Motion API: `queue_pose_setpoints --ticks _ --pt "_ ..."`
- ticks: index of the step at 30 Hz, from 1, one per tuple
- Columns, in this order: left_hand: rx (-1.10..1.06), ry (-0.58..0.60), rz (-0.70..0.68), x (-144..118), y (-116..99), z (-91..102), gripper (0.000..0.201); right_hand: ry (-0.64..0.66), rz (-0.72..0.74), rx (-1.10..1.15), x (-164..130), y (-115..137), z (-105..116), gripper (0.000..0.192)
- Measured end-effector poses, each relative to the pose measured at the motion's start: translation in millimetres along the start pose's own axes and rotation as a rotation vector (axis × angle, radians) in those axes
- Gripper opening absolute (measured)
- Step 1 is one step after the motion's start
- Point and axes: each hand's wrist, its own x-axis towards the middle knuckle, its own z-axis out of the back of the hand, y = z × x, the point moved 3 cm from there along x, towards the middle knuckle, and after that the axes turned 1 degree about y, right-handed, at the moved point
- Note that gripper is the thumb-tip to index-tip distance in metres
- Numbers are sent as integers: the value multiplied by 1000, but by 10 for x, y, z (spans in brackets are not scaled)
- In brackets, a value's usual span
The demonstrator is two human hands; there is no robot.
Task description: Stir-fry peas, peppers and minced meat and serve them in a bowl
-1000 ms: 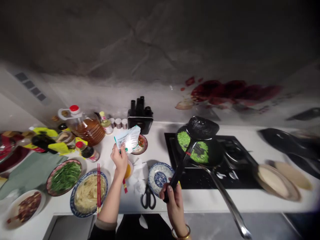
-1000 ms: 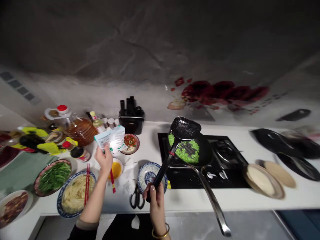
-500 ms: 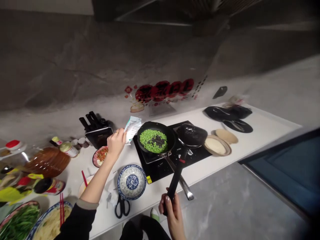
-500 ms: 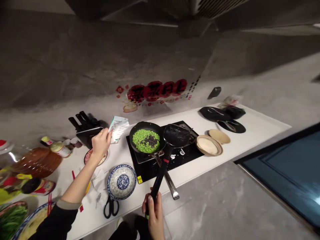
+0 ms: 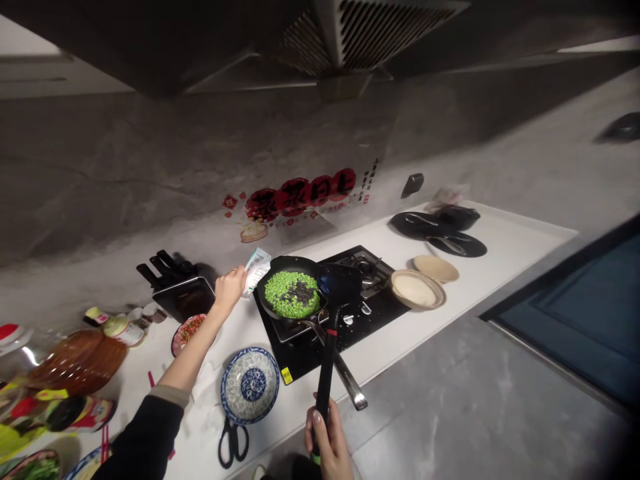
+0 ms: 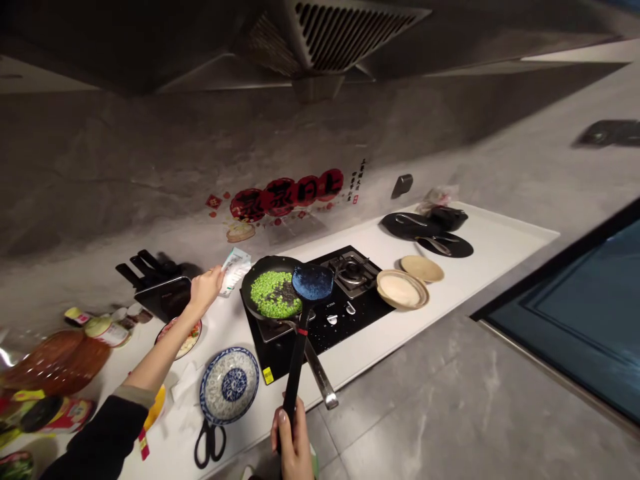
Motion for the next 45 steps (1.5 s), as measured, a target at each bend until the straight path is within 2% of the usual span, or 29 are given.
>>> queue_pose_setpoints --ticks 5,9,17,22,27,31,34,40,45 --pt "23 32 -1 24 -28 -56 41 96 -40 -9 24 7 -6 40" --pt "11 48 -2 21 -47 -107 40 13 -18 2 32 -33 -38 41" --pt "-33 -8 20 9 -60 -175 42 4 -14 -5 38 -86 -73 44" --pt "-83 25 -69 -8 -123 -259 39 -23 -21 -11 29 -58 -63 47" --pt "-68 48 -109 -65 -182 -389 38 -38 -6 -4 26 -15 -59 45" --pt "-92 91 -136 -83 -225 -420 37 -50 2 -12 21 -16 -44 47" --pt "-113 98 -142 -38 -205 -408 36 -66 9 -21 15 -34 -41 49" --pt "-35 9 31 191 -51 -350 40 -75 -3 -25 23 -76 -51 45" --pt "-42 34 13 349 -74 -339 38 -69 -3 -39 41 -91 -26 48"
